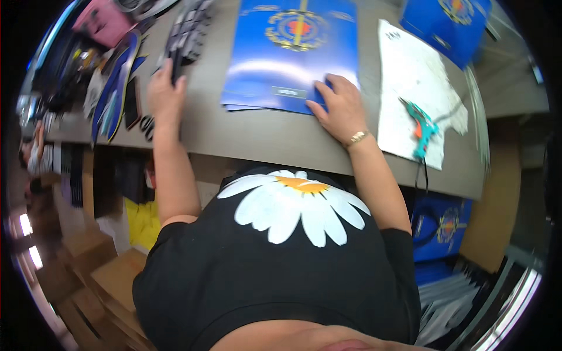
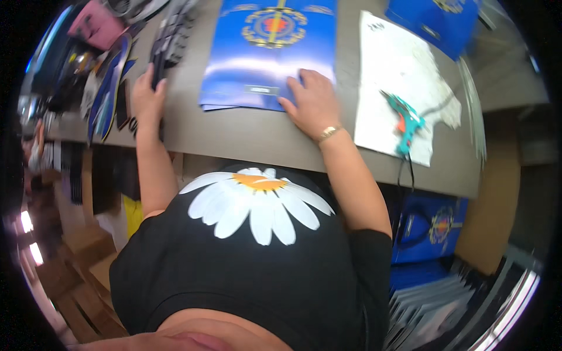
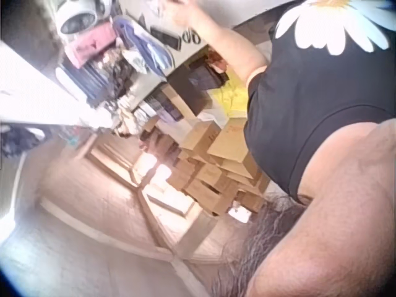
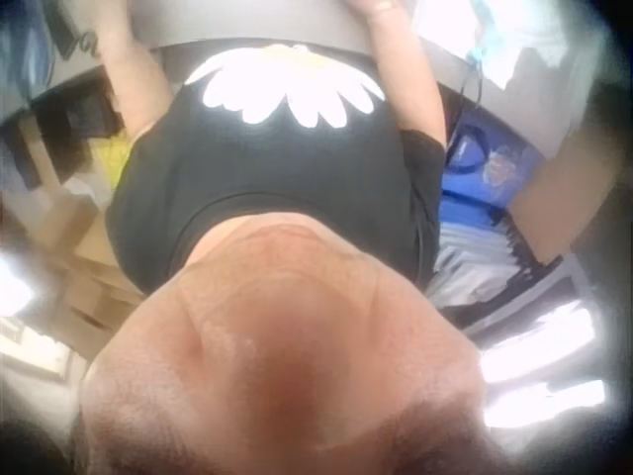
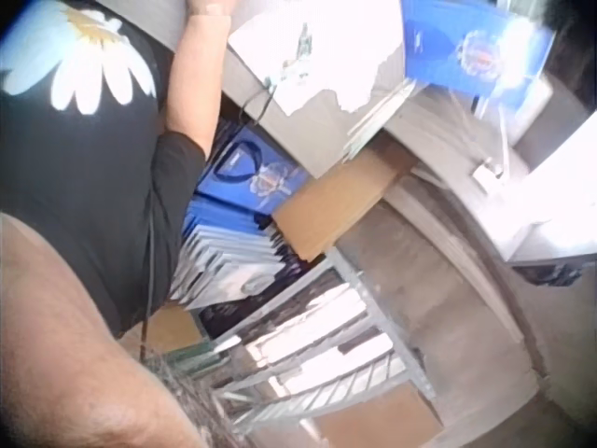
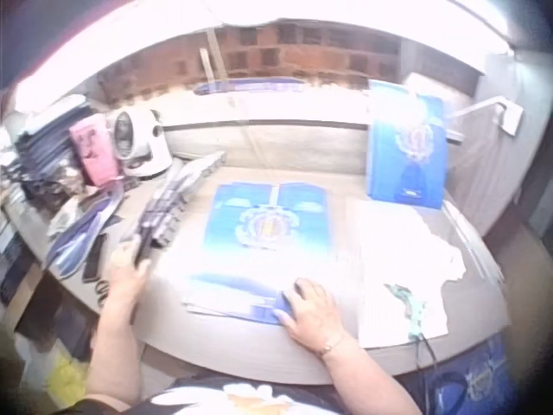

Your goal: The person uses a hot glue gun to attach a dark plastic strip to the edge of a blue box. They repeatedly apply glue and press the strip into place, then retrieve another box from a stack to continue the process.

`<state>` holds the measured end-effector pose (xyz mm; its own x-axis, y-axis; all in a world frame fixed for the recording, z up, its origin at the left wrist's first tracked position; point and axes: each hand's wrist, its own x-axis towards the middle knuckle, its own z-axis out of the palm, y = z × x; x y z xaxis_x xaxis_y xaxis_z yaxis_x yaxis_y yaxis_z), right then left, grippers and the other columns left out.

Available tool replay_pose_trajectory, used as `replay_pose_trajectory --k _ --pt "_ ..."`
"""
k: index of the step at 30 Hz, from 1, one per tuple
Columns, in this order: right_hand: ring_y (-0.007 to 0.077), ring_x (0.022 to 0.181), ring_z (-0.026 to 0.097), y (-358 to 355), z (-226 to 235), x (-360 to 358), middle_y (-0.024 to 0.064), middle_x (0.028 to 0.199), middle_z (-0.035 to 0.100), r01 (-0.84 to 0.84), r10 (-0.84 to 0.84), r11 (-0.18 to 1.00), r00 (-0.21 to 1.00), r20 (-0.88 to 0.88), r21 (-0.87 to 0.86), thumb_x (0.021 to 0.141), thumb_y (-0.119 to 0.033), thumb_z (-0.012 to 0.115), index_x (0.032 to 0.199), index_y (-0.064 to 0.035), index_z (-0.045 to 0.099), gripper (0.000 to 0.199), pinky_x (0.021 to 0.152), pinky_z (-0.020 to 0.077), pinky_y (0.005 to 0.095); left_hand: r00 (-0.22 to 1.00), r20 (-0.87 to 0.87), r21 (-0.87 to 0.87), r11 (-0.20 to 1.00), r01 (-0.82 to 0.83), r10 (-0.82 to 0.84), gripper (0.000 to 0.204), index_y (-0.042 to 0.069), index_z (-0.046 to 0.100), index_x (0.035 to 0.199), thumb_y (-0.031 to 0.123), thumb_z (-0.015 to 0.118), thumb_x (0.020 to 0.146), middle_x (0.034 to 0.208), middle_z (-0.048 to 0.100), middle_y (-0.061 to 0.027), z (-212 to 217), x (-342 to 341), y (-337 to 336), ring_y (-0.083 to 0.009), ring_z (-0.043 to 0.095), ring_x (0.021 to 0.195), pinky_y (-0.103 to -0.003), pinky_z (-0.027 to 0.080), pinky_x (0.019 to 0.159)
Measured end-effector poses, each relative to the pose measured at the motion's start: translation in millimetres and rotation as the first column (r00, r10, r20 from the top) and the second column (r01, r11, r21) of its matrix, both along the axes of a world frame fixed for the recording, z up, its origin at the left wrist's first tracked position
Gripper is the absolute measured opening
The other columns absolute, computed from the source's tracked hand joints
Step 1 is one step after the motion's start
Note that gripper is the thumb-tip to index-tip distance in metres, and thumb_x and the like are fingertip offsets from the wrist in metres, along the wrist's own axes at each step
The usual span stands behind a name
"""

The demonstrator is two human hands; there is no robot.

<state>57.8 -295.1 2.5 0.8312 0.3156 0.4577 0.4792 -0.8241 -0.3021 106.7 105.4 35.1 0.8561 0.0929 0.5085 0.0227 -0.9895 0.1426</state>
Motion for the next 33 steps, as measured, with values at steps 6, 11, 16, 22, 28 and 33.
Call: replay_pose_trajectory --k 6,11,16,22,28,33 --pt "0.0347 0.123 0.053 3 -10 13 0.017 0.123 0.062 -0.059 0.059 0.998 0.997 -0.044 0.021 0.085 -0.039 0.071 0.112 -0.011 0.068 0.039 0.103 0.0426 0.0483 0.952 -0.285 -0.068 0.988 -0.136 0.112 0.076 0.003 0.044 0.146 0.048 0.068 0.09 0.142 0.053 -0.0244 -17 43 102 -0.0417 0.053 0.127 -0.043 0.043 0.106" --pt "0.0268 0.119 0.055 -7 -3 0 0.0087 0.119 0.064 0.042 -0.065 0.987 0.987 -0.149 -0.157 0.089 -0.046 0.064 0.103 -0.0139 0.072 0.036 0.1 0.0413 0.041 0.912 -0.387 -0.226 0.973 0.049 -0.136 0.075 -0.007 0.032 0.15 0.039 0.061 0.098 0.144 0.048 -0.0302 -62 90 161 -0.0367 0.054 0.128 -0.036 0.041 0.109" --pt "0.0252 0.119 0.055 -4 -5 1 0.007 0.118 0.064 0.042 -0.057 0.991 0.992 -0.112 -0.13 0.09 -0.046 0.065 0.1 -0.0127 0.074 0.036 0.098 0.0419 0.0398 0.921 -0.366 -0.303 0.953 0.021 -0.137 0.075 -0.009 0.029 0.151 0.024 0.066 0.096 0.134 0.059 -0.0262 -43 80 137 -0.0296 0.063 0.114 -0.036 0.049 0.096" --pt "0.0258 0.12 0.054 -1 -8 5 0.0075 0.118 0.064 0.029 -0.043 0.992 0.993 -0.112 -0.121 0.09 -0.044 0.065 0.102 -0.0124 0.074 0.035 0.098 0.0422 0.0403 0.945 -0.318 -0.53 0.841 -0.111 -0.076 0.082 -0.008 0.027 0.152 0.019 0.074 0.091 0.121 0.067 -0.0205 -30 61 107 -0.0243 0.064 0.104 -0.036 0.051 0.091" --pt "0.0267 0.125 0.051 -5 -8 5 0.0085 0.125 0.062 -0.001 -0.027 0.988 0.983 -0.182 -0.152 0.093 -0.045 0.061 0.113 -0.0126 0.073 0.04 0.103 0.0402 0.0439 0.948 -0.302 -0.431 0.902 -0.038 -0.104 0.09 -0.009 0.026 0.152 0.024 0.078 0.087 0.117 0.069 -0.0177 -18 47 89 -0.0207 0.064 0.099 -0.032 0.049 0.091" --pt "0.0262 0.124 0.052 -2 -3 6 0.008 0.124 0.062 -0.001 -0.026 0.989 0.984 -0.179 -0.15 0.092 -0.044 0.062 0.111 -0.0129 0.073 0.039 0.102 0.0403 0.0424 0.96 -0.22 -0.536 0.843 0.032 -0.176 0.089 -0.01 0.027 0.152 0.026 0.078 0.088 0.111 0.071 -0.0149 -22 42 107 -0.0184 0.063 0.095 -0.03 0.05 0.087"
